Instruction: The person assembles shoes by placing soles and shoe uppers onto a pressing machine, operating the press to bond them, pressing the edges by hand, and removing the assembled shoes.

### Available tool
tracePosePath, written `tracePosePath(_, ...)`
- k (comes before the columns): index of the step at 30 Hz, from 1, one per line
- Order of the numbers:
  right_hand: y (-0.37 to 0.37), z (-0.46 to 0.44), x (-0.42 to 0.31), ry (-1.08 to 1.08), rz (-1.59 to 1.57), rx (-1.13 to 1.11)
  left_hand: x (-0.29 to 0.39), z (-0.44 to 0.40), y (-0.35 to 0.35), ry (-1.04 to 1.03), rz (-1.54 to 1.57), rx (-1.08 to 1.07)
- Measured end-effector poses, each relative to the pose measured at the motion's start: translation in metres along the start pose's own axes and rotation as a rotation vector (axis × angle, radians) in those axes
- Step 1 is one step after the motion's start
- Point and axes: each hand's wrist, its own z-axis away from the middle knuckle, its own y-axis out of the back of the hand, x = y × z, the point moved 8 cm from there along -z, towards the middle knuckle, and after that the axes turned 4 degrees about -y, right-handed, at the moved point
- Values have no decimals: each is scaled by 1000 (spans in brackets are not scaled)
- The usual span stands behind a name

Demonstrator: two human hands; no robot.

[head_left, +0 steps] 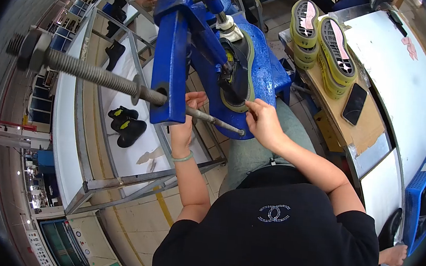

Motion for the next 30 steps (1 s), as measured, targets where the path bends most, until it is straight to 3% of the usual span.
tracePosePath(5, -18, 12, -5, 28, -39, 89, -3, 3, 5, 17, 76, 11)
tracePosePath(11, -1, 10, 3, 46, -109, -30, -15, -9, -28, -50, 63, 12)
tracePosePath(13, 6, 8, 24, -165, -338, -26, -12, -17, -55, -164, 14, -115)
tracePosePath(15, 13, 1, 30, -209, -396, -31, -21, -28, -76, -95, -17, -189)
tracePosePath(16, 16, -3, 36, -242, -454, -9, -35, -31, -79, -71, -30, -146)
tracePosePath(17, 18, -7, 45, -274, -513, 13, -37, -34, -76, -175, -337, -109)
tracePosePath(20, 13, -16, 62, -115, -358, 34, -21, -39, -92, -318, -415, -8)
tracePosePath(22, 10, -13, 62, -68, -284, 71, -6, -37, -89, -355, -476, 196)
tracePosePath(23, 11, -12, 64, 28, -177, 131, -5, -32, -94, -258, -151, 242)
tracePosePath(25, 12, -10, 52, 101, -120, 177, -9, -28, -89, -240, -348, 258)
tracePosePath(27, 6, -10, 61, 74, -154, 158, -25, -32, -69, -345, -260, 354)
tracePosePath(29, 6, -10, 59, 71, -190, 126, -48, -33, -47, -123, 7, 503)
tracePosePath(30, 5, -9, 59, 78, -211, 124, -42, -28, -40, -56, 370, 578)
